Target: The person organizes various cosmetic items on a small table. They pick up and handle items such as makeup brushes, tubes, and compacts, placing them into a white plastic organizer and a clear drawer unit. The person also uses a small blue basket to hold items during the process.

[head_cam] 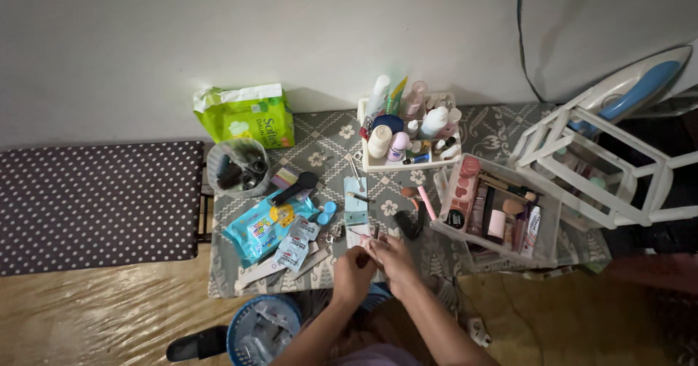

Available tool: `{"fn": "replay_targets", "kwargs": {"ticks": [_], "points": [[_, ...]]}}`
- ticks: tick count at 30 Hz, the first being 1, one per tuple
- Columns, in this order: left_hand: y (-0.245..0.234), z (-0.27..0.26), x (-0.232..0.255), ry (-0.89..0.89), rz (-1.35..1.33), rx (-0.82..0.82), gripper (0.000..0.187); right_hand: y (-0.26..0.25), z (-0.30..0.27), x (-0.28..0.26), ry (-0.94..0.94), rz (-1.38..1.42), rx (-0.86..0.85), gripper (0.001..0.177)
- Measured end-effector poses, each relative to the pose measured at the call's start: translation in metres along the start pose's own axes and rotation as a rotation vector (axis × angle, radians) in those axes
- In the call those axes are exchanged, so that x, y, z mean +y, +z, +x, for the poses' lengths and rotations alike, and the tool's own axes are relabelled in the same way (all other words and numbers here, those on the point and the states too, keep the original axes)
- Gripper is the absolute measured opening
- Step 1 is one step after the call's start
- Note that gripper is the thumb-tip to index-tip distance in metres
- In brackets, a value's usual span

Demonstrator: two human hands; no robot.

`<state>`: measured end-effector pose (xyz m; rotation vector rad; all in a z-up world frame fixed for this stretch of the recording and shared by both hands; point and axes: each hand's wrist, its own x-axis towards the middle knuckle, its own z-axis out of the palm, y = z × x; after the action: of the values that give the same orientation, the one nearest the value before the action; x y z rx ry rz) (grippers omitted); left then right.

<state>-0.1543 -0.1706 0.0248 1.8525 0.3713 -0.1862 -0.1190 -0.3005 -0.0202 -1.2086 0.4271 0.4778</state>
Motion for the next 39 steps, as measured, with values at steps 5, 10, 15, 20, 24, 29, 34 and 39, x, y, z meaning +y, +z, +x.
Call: {"fn": "replay_targets", "kwargs": {"ticks": [5, 10, 15, 20, 24, 29, 34, 39], "points": [[-0.004, -0.01, 0.002, 0.013, -0.132, -0.009, 0.021, 0.02, 0.006, -0.026, 0.001, -0.009, 0.142, 0.022], [-0.001, -0.011, -0.005, -0.051, -0.469, -0.047, 0.019, 0.03, -0.021, -0.04, -0.067, -0.189, 0.08, 0.025], [-0.014, -0.02, 0.018, -0.061, -0.475, -0.129, 0.02, 0.03, -0.037, -0.056, -0.089, -0.183, 0.044, 0.028], [-0.015, -0.025, 0.038, -0.076, -0.316, -0.113, 0.024, 0.035, -0.036, -0.069, -0.123, 0.024, 0.104, 0.032], [0.0, -0.028, 0.018, -0.061, -0.435, -0.125, 0.02, 0.044, -0.052, -0.072, -0.054, -0.144, 0.239, 0.043], [0.001, -0.024, -0.001, -0.121, -0.714, -0.204, 0.014, 0.047, -0.064, -0.075, -0.042, 0.057, 0.022, 0.039], [-0.014, -0.027, 0.007, -0.171, -1.067, -0.424, 0.014, 0.022, -0.062, -0.079, -0.059, 0.258, -0.273, 0.039], [-0.027, -0.026, 0.022, -0.173, -1.063, -0.544, 0.017, 0.018, -0.062, -0.081, -0.138, 0.438, -0.431, 0.028]]}}
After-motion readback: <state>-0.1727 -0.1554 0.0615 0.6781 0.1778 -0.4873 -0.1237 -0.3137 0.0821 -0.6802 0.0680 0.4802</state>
